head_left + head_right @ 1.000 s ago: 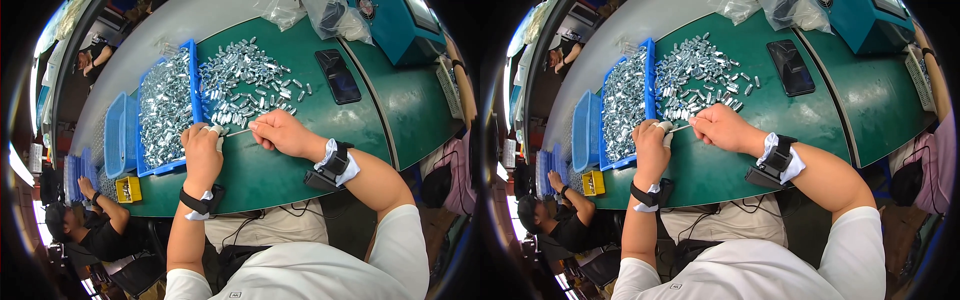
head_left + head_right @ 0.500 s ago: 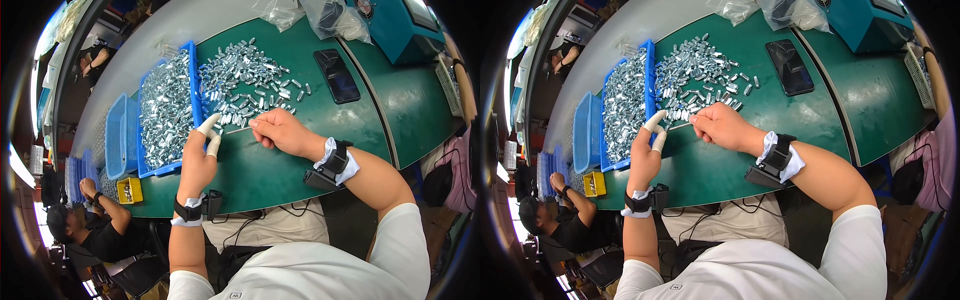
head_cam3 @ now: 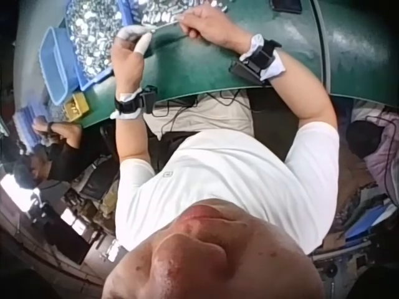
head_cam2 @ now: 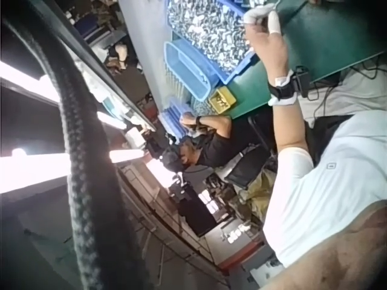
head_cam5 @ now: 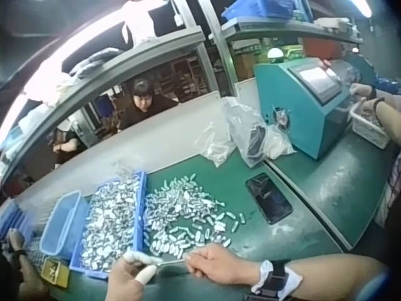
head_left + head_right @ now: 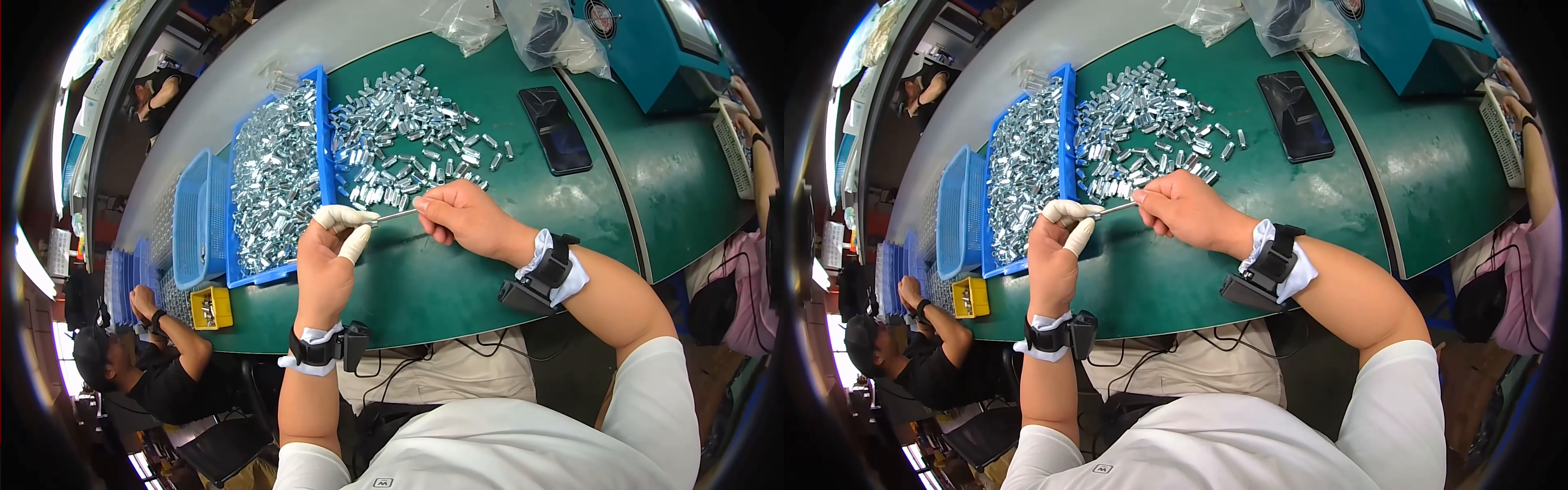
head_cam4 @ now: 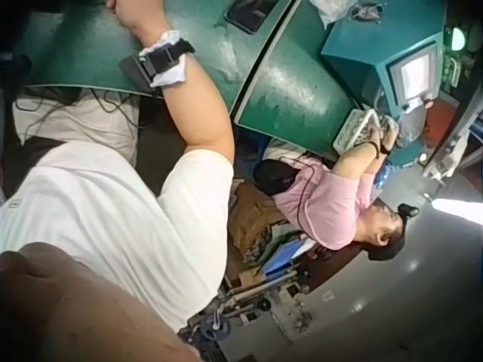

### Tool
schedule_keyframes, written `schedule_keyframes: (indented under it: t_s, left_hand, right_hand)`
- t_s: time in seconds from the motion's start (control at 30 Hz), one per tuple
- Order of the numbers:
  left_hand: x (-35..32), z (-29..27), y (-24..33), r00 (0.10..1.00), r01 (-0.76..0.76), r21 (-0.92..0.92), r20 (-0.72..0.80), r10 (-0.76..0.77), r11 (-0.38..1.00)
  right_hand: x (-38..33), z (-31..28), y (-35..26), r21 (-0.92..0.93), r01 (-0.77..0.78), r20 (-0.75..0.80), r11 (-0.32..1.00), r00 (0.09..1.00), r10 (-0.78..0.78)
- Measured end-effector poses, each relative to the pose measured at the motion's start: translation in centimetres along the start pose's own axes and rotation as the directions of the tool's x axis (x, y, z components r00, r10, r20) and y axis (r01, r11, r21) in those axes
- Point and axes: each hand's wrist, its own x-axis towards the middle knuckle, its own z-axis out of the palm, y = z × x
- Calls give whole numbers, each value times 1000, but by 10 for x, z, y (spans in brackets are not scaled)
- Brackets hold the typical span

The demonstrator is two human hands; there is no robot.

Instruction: Manually assembling small hardware components into plastic housings at a factory workstation.

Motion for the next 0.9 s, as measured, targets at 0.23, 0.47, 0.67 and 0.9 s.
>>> schedule_keyframes:
  t_s: [0.23, 0.47, 0.67, 0.9]
  left_hand:
    - [-2, 21, 3, 995, 95, -19, -29, -96, 995]
    - [1, 29, 0, 972, 233, 16, -31, -232, 972]
    - [0, 39, -6, 959, 284, 105, -23, -283, 953]
    - [1, 49, -12, 997, 65, 46, -41, -63, 997]
  right_hand:
    - [-4, 3, 0, -115, 23, 33, 993, 999, -19]
    - [-8, 0, -4, -156, -14, 4, 988, 1000, 15]
    - [-7, 8, 2, -180, 49, 43, 982, 998, -42]
    - [-6, -1, -5, -9, -33, 79, 999, 996, 34]
